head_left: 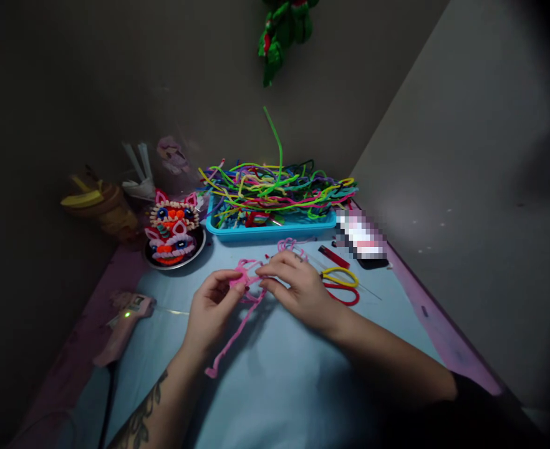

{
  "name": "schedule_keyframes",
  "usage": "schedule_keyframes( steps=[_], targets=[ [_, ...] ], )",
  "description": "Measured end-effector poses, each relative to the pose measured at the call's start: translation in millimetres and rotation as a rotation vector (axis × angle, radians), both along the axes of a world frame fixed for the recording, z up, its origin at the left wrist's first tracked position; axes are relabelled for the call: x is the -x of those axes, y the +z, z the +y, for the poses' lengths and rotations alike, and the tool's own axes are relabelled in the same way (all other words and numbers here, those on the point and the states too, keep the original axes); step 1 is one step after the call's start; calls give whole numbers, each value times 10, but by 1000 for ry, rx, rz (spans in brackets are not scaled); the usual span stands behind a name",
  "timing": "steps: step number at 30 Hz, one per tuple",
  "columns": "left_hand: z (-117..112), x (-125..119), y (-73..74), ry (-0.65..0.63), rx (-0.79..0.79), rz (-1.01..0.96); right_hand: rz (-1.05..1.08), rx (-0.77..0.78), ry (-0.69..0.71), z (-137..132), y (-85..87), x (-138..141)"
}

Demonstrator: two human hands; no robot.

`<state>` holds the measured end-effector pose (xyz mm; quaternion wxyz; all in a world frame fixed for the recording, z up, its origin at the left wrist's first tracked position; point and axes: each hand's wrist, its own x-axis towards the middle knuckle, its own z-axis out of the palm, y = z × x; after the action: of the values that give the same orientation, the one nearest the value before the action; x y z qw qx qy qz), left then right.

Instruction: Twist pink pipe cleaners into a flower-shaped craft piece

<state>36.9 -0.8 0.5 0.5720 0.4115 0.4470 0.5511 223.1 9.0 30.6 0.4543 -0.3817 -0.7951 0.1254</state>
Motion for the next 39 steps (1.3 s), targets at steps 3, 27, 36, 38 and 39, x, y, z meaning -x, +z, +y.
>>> schedule_keyframes(
  steps=[3,27,36,38,39],
  targets=[
    [-12,-22,32,-18,-3,38,-72,-29,-10,20,-37,23],
    [-6,8,39,-93,-58,87,116,108,2,39,-208,94],
    [44,50,-47,13,-10,-6,156,280,82,101,-142,-6],
    [77,78,-77,88,5,-45,103,313,156,102,-75,-41],
    [91,88,-86,120,6,-56,62,330,223,100,-50,-47]
  ],
)
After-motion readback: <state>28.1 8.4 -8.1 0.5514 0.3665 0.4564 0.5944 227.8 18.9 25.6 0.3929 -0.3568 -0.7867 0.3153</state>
